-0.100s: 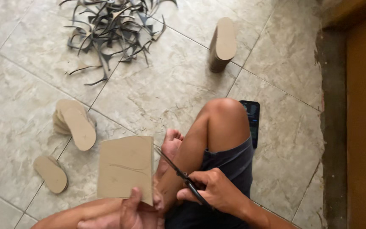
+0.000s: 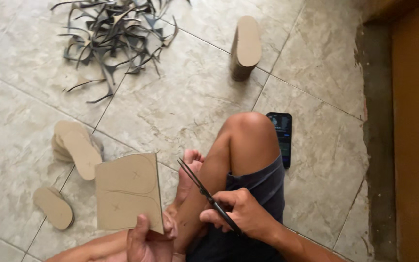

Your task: The person sits on the tiled floor and cuts sandal insole shapes out of a sheet of board with scissors, following drawn outlines. They trim the edges of each cut insole, set finished insoles on the floor beside a pile of cut scraps, and pick up the next marked sheet to continue cutting.

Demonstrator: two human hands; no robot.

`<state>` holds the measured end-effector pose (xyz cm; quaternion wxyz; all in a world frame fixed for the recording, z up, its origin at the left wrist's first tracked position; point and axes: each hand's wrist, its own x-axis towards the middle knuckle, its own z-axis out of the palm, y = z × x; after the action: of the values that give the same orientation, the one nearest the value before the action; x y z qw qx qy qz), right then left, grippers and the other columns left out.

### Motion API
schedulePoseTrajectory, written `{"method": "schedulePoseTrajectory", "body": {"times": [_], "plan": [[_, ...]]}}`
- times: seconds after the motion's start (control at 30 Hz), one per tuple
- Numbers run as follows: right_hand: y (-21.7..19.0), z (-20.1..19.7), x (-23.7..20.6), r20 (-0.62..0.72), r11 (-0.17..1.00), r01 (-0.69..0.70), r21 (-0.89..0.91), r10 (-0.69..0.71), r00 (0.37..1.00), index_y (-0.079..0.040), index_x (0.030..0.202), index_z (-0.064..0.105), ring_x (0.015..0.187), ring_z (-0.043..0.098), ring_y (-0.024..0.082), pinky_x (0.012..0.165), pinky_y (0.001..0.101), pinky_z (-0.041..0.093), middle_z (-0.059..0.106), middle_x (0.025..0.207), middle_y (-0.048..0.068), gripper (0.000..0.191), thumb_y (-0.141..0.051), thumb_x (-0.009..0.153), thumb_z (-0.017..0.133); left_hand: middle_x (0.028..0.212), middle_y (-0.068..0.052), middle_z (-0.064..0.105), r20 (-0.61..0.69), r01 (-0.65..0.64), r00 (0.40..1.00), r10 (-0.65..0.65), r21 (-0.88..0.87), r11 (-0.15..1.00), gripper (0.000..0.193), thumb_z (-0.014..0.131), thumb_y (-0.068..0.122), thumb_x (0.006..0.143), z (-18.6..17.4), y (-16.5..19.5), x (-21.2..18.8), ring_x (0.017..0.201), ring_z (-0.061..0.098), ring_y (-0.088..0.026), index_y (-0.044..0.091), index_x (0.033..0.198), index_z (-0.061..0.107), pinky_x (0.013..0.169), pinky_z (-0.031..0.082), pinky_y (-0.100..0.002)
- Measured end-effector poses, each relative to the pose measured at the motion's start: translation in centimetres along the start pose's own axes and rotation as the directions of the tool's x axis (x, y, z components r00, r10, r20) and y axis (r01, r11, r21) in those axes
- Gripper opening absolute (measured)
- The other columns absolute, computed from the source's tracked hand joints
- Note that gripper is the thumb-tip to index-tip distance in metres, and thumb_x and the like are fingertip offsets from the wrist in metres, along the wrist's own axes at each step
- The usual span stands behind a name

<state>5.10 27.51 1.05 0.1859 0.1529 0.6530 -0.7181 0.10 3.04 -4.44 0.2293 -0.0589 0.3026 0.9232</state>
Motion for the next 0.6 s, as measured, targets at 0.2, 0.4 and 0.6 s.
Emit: {"method": "schedulePoseTrajectory", "body": {"times": [0.2, 0.4, 0.6], "plan": [[1.3, -0.7, 1.2, 0.028, 0.967, -0.018, 0.252, 0.011, 1.000, 0.000, 0.092, 0.075, 0.054, 0.063, 0.008, 0.049, 0.0229, 0.049, 0.068, 0.066, 0.003, 0.022, -0.022, 0.091, 0.077, 0.080, -0.022, 0.065, 0.079, -0.031, 0.997, 0.014, 0.222, 0.974, 0.039, 0.051, 0.027, 0.111, -1.7, -2.2, 0.4, 0.069, 0.060, -0.030, -0.008, 0.098, 0.063, 0.064, 0.050, -0.042], [2.0, -1.4, 1.0, 0.087, 0.940, 0.057, 0.337, -0.091, 0.992, -0.001, 0.096, 0.073, 0.059, 0.063, 0.007, 0.053, 0.0228, 0.049, 0.068, 0.071, 0.002, 0.021, -0.022, 0.097, 0.073, 0.088, -0.019, 0.066, 0.130, 0.134, 0.968, -0.214, 0.453, 0.882, 0.038, 0.050, 0.029, 0.107, -1.7, -1.4, 0.7, 0.086, 0.064, -0.032, -0.007, 0.108, 0.062, 0.087, 0.050, -0.048], [2.2, -1.3, 0.8, 0.137, 0.926, 0.071, 0.370, -0.130, 0.982, -0.001, 0.091, 0.069, 0.064, 0.065, 0.007, 0.055, 0.0236, 0.050, 0.069, 0.074, 0.002, 0.023, -0.022, 0.097, 0.075, 0.125, -0.032, 0.057, 0.260, 0.248, 0.865, -0.428, 0.520, 0.817, 0.046, 0.052, 0.034, 0.109, 1.0, 1.1, 3.5, 0.124, 0.052, -0.042, -0.010, 0.110, 0.064, 0.112, 0.037, -0.058]]}}
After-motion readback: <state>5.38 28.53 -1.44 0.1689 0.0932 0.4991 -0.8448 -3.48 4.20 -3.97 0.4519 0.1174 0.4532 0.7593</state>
